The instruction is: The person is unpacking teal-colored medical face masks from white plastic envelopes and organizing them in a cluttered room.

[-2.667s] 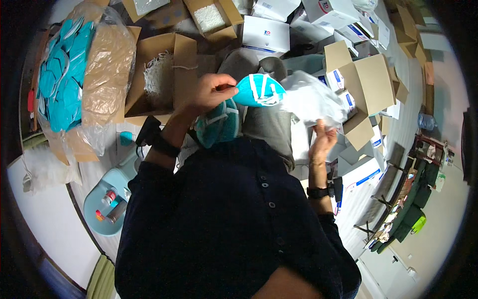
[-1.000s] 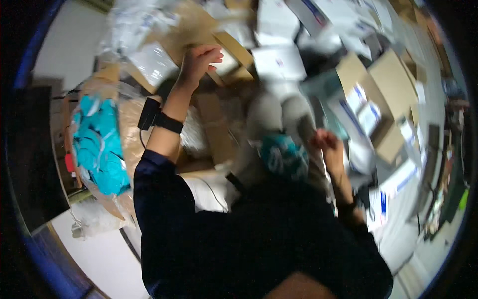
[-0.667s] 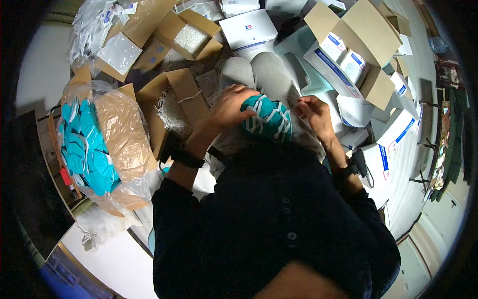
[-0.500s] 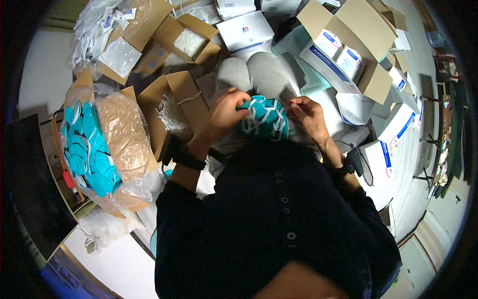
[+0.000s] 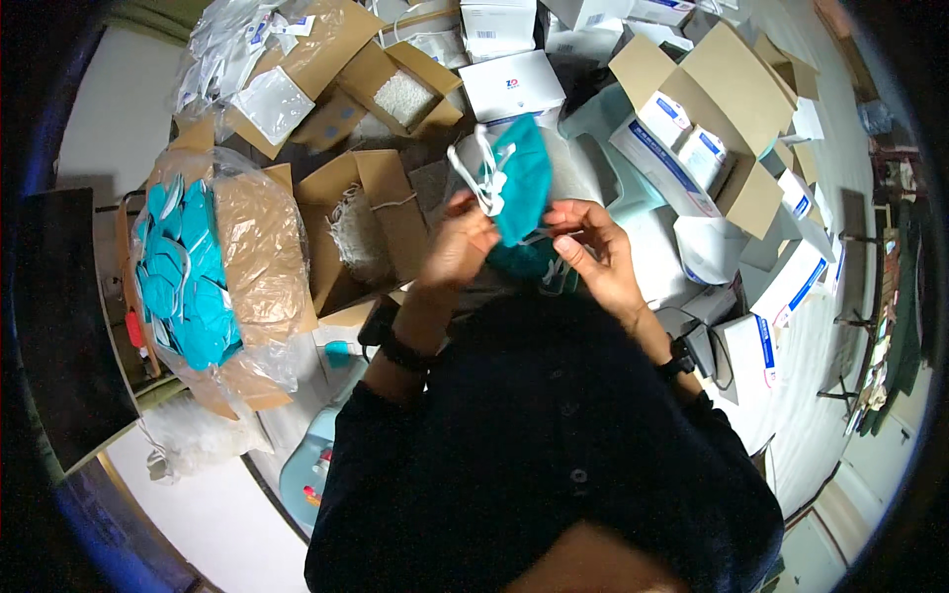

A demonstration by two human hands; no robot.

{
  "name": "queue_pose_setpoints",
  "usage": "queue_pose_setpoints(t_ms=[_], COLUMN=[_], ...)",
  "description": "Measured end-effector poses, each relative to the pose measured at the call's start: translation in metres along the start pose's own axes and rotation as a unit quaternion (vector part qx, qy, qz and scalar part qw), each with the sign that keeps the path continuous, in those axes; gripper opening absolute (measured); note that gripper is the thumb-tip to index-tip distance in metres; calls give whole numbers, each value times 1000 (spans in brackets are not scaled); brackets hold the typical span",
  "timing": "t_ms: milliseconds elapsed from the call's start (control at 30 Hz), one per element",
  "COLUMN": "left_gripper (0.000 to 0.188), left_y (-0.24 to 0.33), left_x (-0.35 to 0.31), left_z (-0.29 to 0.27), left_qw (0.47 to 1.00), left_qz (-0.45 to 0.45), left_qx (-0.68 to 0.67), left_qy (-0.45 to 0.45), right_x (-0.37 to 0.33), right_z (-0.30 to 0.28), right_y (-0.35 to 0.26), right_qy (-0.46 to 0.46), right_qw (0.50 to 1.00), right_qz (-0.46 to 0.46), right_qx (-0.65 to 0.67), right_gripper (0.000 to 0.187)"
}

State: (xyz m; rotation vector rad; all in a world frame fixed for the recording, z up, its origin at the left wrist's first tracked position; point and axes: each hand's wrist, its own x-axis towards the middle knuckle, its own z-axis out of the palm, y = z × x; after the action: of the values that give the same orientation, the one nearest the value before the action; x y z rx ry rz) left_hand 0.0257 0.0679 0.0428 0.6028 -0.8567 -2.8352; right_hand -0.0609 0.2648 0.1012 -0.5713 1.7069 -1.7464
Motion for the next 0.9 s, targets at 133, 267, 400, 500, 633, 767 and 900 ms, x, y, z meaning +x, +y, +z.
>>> queue_pose_setpoints(t_ms=[133, 267, 400, 500, 633, 767, 900], left_gripper=[24, 26, 32, 25, 21, 17, 17], left_y=[-25, -34, -22, 9, 19, 18, 17], left_x=[1, -1, -6, 2, 19, 28, 28], left_z=[34, 17, 5, 42, 60, 66, 76], left_qw=[995, 991, 943, 868, 852, 913, 919], left_qz=[-32, -126, -16, 190, 230, 157, 101], left_qx=[-93, -39, 254, 448, 471, 371, 373], left_qy=[16, 19, 213, 101, 3, -62, -76], right_x=[7, 13, 29, 32, 38, 47, 56], right_z=[6, -10, -29, -36, -30, -37, -52], right_y=[-10, -14, -38, -48, -56, -55, -48], right_qy=[130, 246, 222, 216, 210, 234, 249], right_qw=[985, 940, 887, 875, 894, 915, 929], right_qz=[-60, -152, -223, -231, -202, -172, -162], right_qx=[-92, -179, -339, -367, -340, -280, -222], right_gripper=[21, 14, 11, 11, 12, 14, 17])
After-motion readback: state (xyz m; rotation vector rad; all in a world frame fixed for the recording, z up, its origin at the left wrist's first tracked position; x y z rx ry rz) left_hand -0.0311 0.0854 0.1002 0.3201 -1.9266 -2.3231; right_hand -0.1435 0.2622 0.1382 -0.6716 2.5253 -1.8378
